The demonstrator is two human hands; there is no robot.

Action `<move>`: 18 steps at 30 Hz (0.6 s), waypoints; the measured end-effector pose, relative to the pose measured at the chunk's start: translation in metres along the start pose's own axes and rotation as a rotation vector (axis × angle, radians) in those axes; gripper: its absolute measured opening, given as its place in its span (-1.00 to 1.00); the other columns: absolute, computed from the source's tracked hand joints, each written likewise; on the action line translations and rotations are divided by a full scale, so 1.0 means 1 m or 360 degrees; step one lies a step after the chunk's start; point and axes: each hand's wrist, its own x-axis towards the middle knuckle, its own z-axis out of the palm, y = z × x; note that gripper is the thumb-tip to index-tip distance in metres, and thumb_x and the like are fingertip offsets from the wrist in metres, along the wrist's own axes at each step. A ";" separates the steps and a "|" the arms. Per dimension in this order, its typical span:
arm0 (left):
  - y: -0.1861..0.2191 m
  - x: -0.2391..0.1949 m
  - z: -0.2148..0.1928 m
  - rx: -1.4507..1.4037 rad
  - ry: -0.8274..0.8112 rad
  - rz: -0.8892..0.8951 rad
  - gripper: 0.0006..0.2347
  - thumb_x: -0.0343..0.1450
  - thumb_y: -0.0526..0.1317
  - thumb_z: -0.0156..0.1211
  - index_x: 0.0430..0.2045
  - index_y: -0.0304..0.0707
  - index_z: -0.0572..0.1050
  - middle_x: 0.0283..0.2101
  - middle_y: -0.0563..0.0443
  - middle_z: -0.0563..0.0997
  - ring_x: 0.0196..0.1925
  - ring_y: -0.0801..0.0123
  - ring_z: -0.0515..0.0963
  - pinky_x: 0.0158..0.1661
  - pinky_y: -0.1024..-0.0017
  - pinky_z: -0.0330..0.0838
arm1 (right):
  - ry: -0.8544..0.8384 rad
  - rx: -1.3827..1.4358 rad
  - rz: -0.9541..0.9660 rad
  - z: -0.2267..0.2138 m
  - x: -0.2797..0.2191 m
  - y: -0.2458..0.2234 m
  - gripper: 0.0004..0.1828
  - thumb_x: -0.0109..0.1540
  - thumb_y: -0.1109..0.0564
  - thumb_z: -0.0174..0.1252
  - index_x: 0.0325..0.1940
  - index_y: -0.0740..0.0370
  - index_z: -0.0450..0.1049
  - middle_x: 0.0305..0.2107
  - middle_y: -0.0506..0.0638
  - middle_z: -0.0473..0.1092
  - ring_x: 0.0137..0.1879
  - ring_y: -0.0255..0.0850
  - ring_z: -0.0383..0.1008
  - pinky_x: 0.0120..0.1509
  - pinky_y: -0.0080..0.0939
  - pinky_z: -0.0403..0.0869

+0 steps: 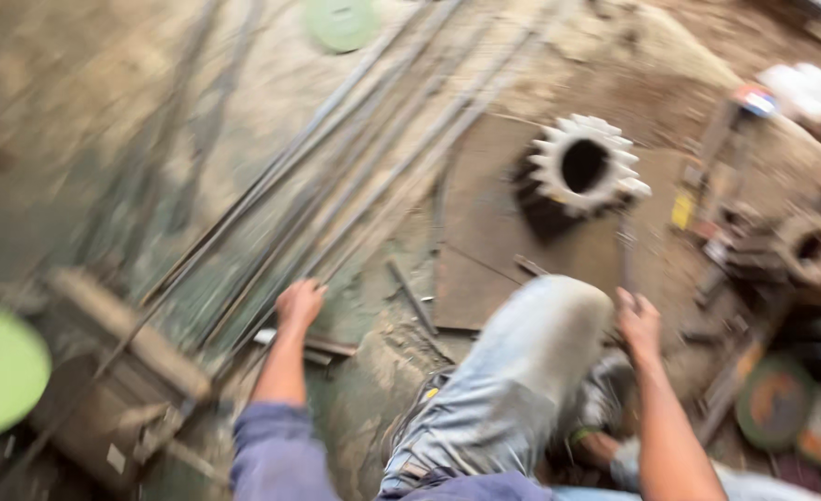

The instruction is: The person uses a hammer and a heavy metal gear as an anvil to straighten long metal rods, holding each rod and striking bent sections with the hammer.

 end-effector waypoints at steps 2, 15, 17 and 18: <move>0.005 -0.021 -0.006 -0.0112 0.0123 0.0044 -0.65 0.46 0.11 0.09 -0.09 -0.08 0.62 0.01 -0.15 0.64 0.02 -0.12 0.59 -0.01 0.00 0.46 | 0.0034 -0.0239 -0.0284 0.007 0.000 0.011 -0.59 0.43 -0.11 -0.01 0.03 0.22 0.61 -0.11 0.22 0.54 0.00 0.06 0.52 0.13 -0.01 0.45; 0.170 -0.089 -0.026 -0.0683 -0.0047 0.0057 -0.61 0.52 0.07 0.14 -0.32 -0.34 0.68 -0.36 -0.34 0.66 -0.27 -0.06 0.64 -0.21 0.09 0.48 | -0.0203 -0.0022 0.0935 0.053 -0.090 0.019 -0.53 0.21 -0.23 0.14 0.00 0.15 0.50 -0.31 0.23 0.58 -0.17 0.22 0.70 -0.06 0.17 0.62; 0.190 -0.093 -0.025 -0.0752 -0.0025 0.0110 -0.61 0.54 0.04 0.15 -0.33 -0.39 0.68 -0.39 -0.35 0.66 -0.30 -0.01 0.64 -0.22 0.13 0.47 | -0.0001 -0.0402 0.0689 0.053 -0.106 0.013 -0.50 0.23 -0.27 0.22 0.04 0.10 0.51 -0.19 0.24 0.52 -0.04 0.22 0.53 -0.01 0.21 0.49; 0.207 -0.089 -0.030 -0.0812 0.0010 0.0159 -0.61 0.54 0.03 0.15 -0.33 -0.41 0.68 -0.40 -0.35 0.66 -0.32 0.01 0.65 -0.22 0.14 0.47 | -0.0052 -0.0377 0.0668 0.052 -0.107 0.008 -0.49 0.24 -0.28 0.22 0.04 0.13 0.52 -0.20 0.24 0.53 -0.06 0.19 0.54 -0.02 0.18 0.49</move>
